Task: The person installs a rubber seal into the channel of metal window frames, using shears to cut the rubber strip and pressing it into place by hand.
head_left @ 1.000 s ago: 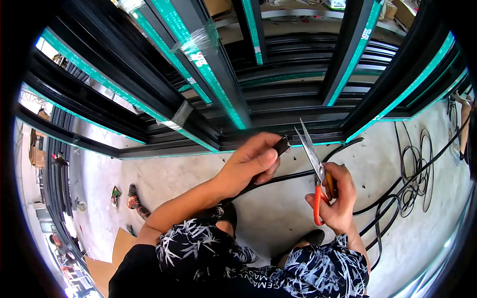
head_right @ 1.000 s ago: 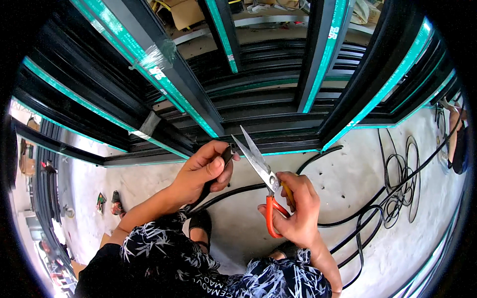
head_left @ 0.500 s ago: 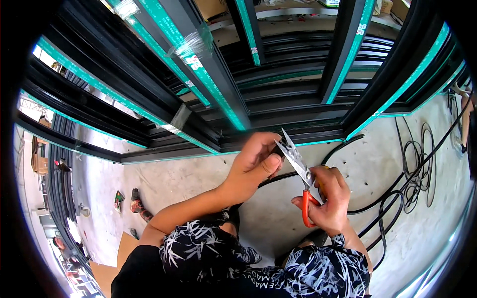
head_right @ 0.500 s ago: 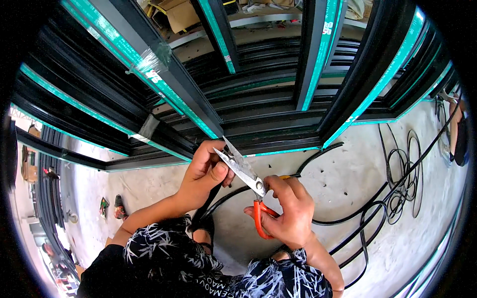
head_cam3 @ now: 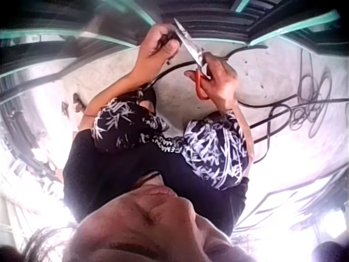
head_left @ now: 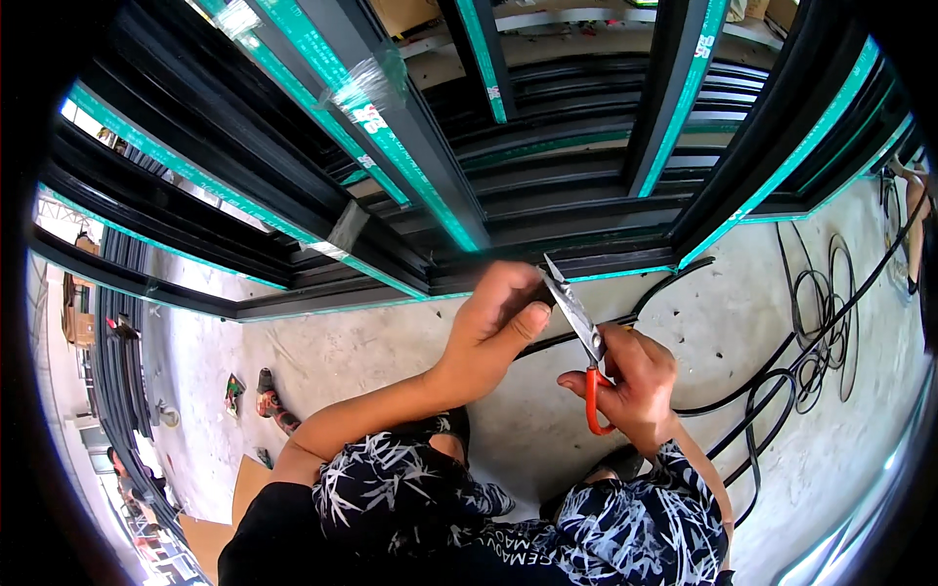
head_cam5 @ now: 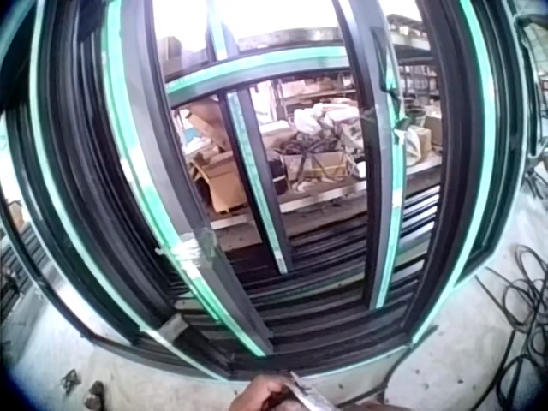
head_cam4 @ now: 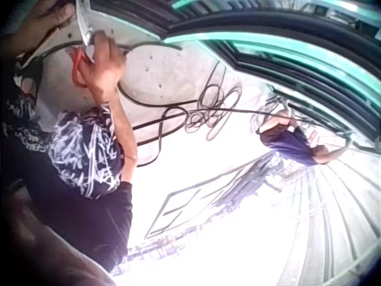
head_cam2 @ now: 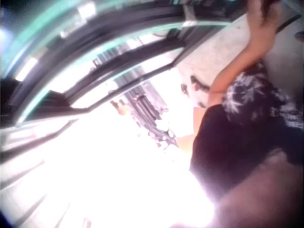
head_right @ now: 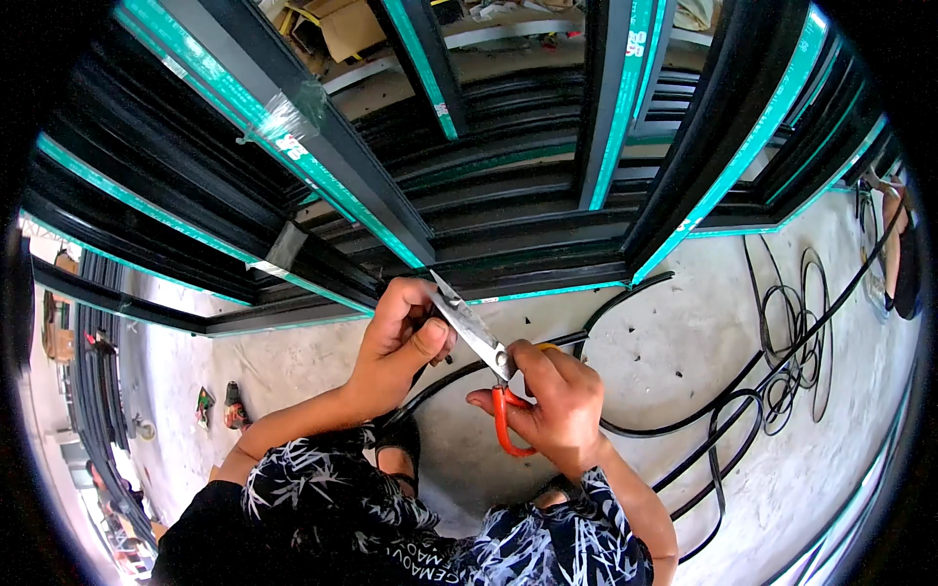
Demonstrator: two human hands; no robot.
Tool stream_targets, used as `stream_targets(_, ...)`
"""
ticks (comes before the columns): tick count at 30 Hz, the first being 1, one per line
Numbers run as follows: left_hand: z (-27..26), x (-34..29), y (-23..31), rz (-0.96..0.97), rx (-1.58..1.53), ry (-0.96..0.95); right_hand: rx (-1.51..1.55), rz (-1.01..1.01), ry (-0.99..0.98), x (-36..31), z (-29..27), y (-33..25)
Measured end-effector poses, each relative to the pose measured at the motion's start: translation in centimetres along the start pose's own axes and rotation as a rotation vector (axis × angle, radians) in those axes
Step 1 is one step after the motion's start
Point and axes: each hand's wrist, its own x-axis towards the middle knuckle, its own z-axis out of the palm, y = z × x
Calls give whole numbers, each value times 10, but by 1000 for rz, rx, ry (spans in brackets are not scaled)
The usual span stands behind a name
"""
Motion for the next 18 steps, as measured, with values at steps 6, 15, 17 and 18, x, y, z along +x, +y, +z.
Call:
stream_targets(6, -16, 1, 8, -29, 39, 100, 77, 198, 121, -6, 24, 26)
stream_targets(15, -137, -44, 80, -530, 1146, -228, -375, 464, 217, -75, 6, 177)
stream_targets(17, -142, -56, 82, -511, 1497, -37, -319, 474, 148, -81, 24, 196)
stream_targets(18, -144, -67, 81, -140, 1810, -15, -236, 567, 126, -69, 36, 189)
